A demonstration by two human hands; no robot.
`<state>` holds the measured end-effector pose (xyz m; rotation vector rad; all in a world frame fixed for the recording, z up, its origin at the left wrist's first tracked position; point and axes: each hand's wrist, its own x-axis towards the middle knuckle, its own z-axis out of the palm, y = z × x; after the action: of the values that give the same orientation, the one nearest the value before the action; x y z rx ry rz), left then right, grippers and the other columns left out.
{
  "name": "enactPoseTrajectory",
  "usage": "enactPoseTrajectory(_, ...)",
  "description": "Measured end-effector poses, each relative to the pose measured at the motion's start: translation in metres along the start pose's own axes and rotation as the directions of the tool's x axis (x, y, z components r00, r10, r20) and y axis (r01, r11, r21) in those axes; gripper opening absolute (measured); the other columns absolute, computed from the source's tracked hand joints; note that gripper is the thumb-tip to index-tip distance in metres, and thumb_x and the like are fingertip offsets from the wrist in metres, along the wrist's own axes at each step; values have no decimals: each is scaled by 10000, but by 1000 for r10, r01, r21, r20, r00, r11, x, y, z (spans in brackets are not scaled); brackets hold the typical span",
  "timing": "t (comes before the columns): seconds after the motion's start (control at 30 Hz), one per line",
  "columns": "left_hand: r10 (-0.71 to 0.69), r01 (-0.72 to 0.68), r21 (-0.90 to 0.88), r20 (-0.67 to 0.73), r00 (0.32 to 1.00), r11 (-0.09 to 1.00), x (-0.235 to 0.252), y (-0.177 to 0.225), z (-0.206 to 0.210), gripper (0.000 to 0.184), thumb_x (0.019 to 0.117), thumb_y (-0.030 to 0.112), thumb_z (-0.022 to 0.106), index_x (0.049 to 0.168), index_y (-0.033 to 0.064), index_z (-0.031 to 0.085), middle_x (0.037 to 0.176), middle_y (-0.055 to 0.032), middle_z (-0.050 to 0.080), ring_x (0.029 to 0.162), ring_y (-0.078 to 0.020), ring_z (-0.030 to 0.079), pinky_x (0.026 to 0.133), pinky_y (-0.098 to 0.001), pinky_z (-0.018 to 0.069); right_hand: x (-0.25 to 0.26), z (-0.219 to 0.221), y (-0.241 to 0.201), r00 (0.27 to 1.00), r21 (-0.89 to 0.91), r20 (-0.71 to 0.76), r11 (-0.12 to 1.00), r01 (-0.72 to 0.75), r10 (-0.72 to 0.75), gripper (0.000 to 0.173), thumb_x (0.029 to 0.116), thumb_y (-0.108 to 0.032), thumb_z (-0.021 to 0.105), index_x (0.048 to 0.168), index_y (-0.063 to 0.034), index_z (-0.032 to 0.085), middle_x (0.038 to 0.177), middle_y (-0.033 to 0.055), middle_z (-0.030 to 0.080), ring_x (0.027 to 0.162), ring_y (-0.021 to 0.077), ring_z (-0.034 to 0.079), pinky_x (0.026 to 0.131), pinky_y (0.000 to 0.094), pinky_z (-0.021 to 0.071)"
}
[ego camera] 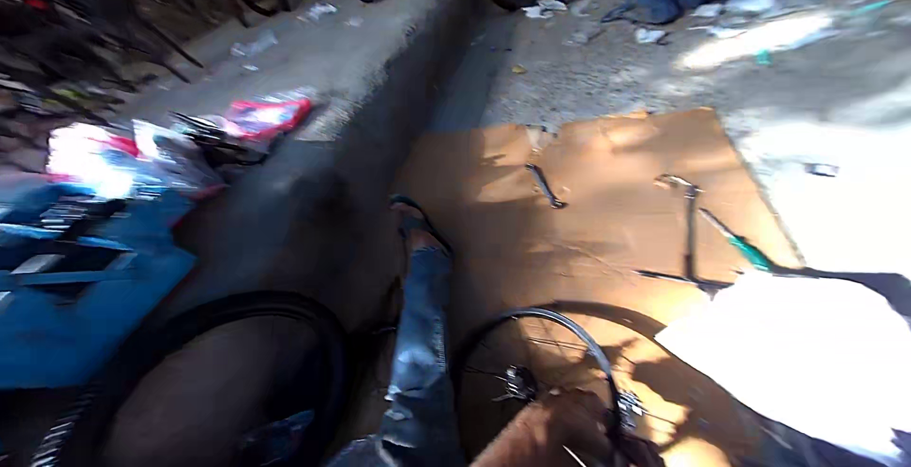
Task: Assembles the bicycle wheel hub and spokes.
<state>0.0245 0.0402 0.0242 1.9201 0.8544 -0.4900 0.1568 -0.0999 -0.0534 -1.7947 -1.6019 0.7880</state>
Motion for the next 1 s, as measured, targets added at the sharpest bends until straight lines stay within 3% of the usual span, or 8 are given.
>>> enactPoseTrajectory(0.07,-83,85,-55,34,996,995,-13,15,-9,434,925,211,700,1282,-27,638,1301,-269,634,1242,-431,593,1030,-639,451,-10,-2,7,998,-16,-59,1000,12,-12,269,1000,-192,573,1123,3,710,1155,214,692,1065,311,689,933,448,570)
enactPoseTrajectory(0.17,-113,114,-31,19,993,993,-2,3,2,356,939,273,660,1180,13,688,1157,-244,695,1123,-435,651,934,-687,487,-12,-8,-3,999,30,-45,999,-16,17,251,956,-129,607,1154,13,669,1122,205,678,972,284,697,854,427,595)
enactPoseTrajectory(0.4,-116,115,14,96,989,993,-2,7,1,326,1012,253,521,1161,12,683,1128,-249,698,1106,-434,653,944,-703,448,-11,-9,-12,997,-32,-77,999,18,-20,195,973,-105,581,1107,-14,689,1103,170,682,943,242,706,812,390,606)
enactPoseTrajectory(0.47,-114,113,10,89,989,994,-2,5,2,332,1009,260,521,1171,17,680,1128,-247,699,1109,-433,653,950,-702,447,-13,-8,-9,999,17,-49,1000,17,-16,262,960,-110,601,1183,20,648,1111,179,678,938,233,704,826,381,604)
enactPoseTrajectory(0.57,-86,87,-22,49,995,996,-2,0,3,350,959,249,593,1214,20,660,1156,-238,693,1129,-425,650,954,-684,467,-13,-6,-6,998,88,-57,996,-6,11,219,946,-83,601,1136,7,664,1084,161,680,953,220,692,846,378,595)
enactPoseTrajectory(0.67,-40,41,-4,33,999,999,1,-8,5,334,917,244,649,1155,12,679,1112,-229,700,1085,-416,660,919,-680,481,-10,-6,-9,998,59,-61,998,-27,30,197,966,-84,581,1111,-3,688,1107,174,686,1003,256,695,884,410,589)
enactPoseTrajectory(0.87,-45,44,19,56,997,999,0,-5,4,293,961,233,602,1137,19,694,1112,-228,702,1097,-421,654,925,-687,465,-10,-7,-7,1000,72,-10,997,-1,1,265,965,-94,579,1185,45,631,1104,192,666,978,243,681,866,371,581)
enactPoseTrajectory(1.0,-49,47,20,76,996,999,-1,-5,3,303,981,248,574,1160,40,702,1127,-220,705,1114,-418,651,945,-685,461,-8,-4,1,999,40,-39,999,29,-27,182,959,-80,575,1076,16,676,1049,177,665,947,245,674,851,374,578)
